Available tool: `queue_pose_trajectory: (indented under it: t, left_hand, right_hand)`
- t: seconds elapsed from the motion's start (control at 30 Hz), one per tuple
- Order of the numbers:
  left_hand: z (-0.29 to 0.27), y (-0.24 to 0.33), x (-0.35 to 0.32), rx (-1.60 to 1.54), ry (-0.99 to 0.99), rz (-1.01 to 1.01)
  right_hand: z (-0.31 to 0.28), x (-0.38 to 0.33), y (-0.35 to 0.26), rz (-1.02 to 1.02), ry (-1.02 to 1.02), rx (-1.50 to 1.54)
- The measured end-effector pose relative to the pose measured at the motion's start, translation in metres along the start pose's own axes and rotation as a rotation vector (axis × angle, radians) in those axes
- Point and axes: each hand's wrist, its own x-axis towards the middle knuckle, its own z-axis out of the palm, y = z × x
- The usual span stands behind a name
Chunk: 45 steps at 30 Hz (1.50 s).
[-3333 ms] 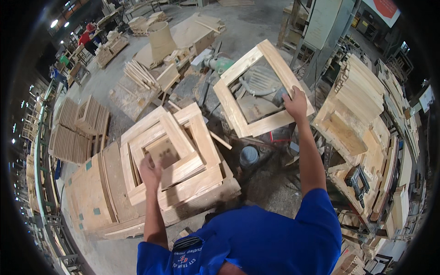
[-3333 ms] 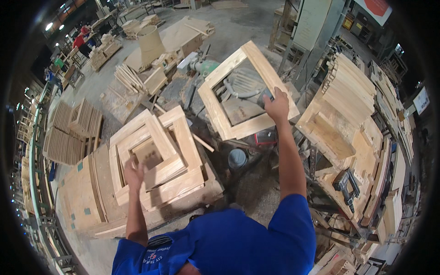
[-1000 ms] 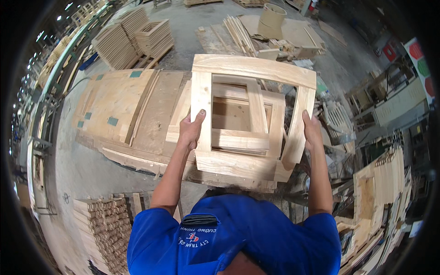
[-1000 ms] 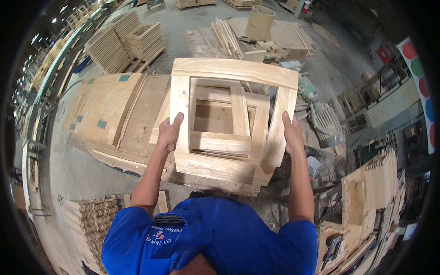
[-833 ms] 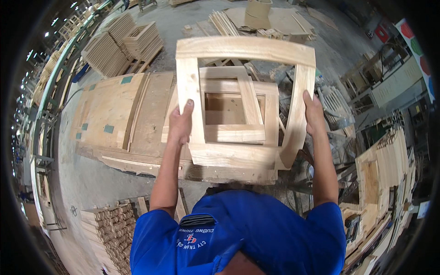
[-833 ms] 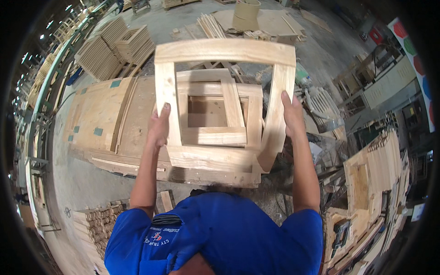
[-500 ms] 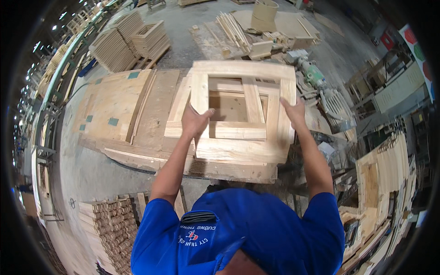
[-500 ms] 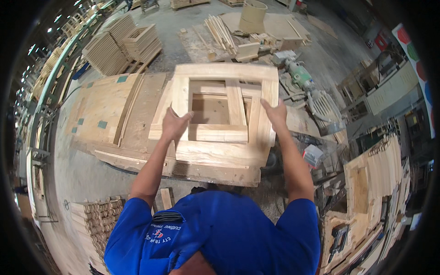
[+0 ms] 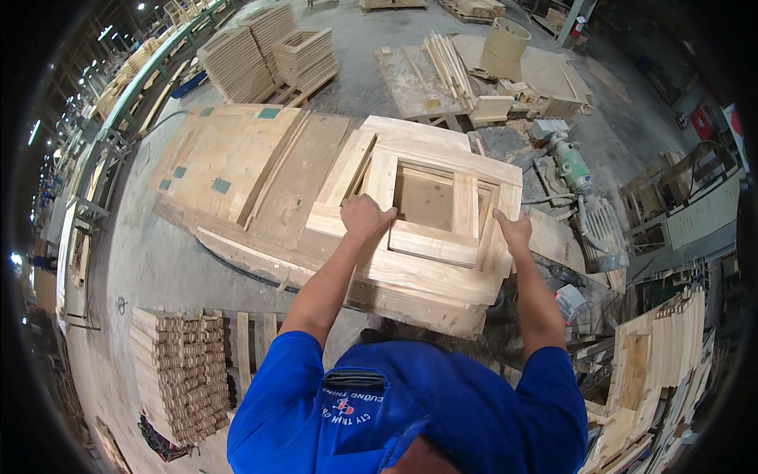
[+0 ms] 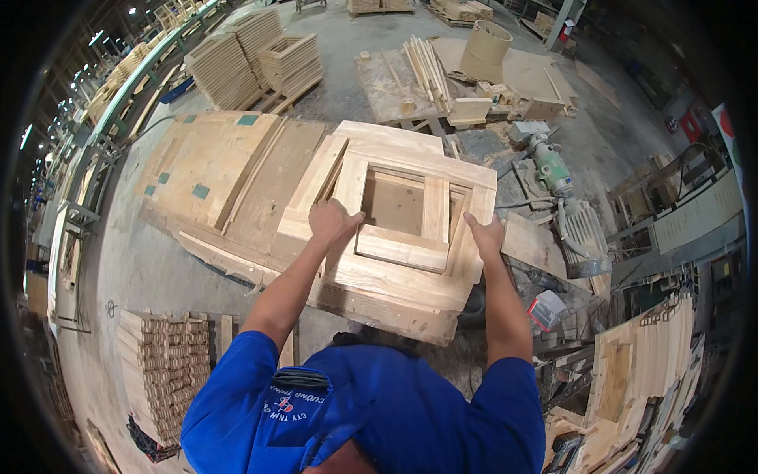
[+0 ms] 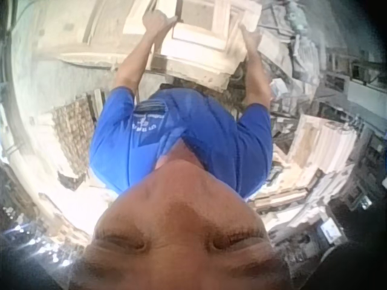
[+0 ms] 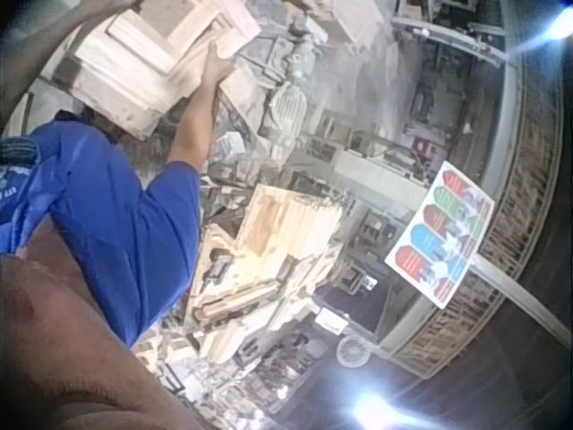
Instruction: The person assembles wooden frames by positioning pieces on a jig and securing them with a pneumatic nail gun. They repeatedly pick up frame components, align them, and fasten them together, then stack the completed frames on a nearby pile.
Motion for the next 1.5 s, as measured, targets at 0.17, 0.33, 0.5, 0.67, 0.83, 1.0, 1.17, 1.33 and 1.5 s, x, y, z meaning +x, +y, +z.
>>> queue_pose_trajectory:
  t: [0.17, 0.33, 0.5, 0.67, 0.83, 1.0, 1.17, 1.33, 1.5]
  left_hand:
    - [0.006, -0.007, 0.003, -0.006, -0.023, -0.03]
    - [0.006, -0.01, 0.009, 0.02, -0.012, 0.039]
    - [-0.003, 0.002, 0.006, 0.004, -0.12, -0.003]
    - [0.008, -0.01, 0.014, 0.004, -0.093, -0.039]
    - [0.004, 0.004, 0.017, -0.016, -0.162, -0.047]
    - [0.007, -0.009, 0.015, 0.002, -0.093, -0.026]
    - [0.008, -0.012, 0.017, 0.003, -0.08, -0.01]
    - [0.005, -0.006, 0.012, 0.004, -0.099, -0.028]
    - [0.003, -0.004, 0.015, 0.037, -0.12, -0.024]
  right_hand:
    - [0.007, -0.006, -0.005, -0.005, 0.031, -0.154]
    - [0.003, -0.003, 0.0, -0.041, -0.007, -0.053]
    - [-0.005, -0.001, 0.009, -0.007, -0.071, 0.033]
    - [-0.004, -0.001, 0.009, 0.017, -0.136, 0.064]
    - [-0.009, 0.003, 0.024, 0.04, -0.123, 0.091]
    - [-0.001, 0.006, 0.024, 0.029, -0.15, 0.067]
    - [-0.003, 0.008, 0.025, 0.03, -0.204, 0.046]
    - [-0.005, 0.007, 0.03, 0.057, -0.219, 0.096]
    - [-0.007, 0.01, 0.036, 0.025, -0.223, 0.171]
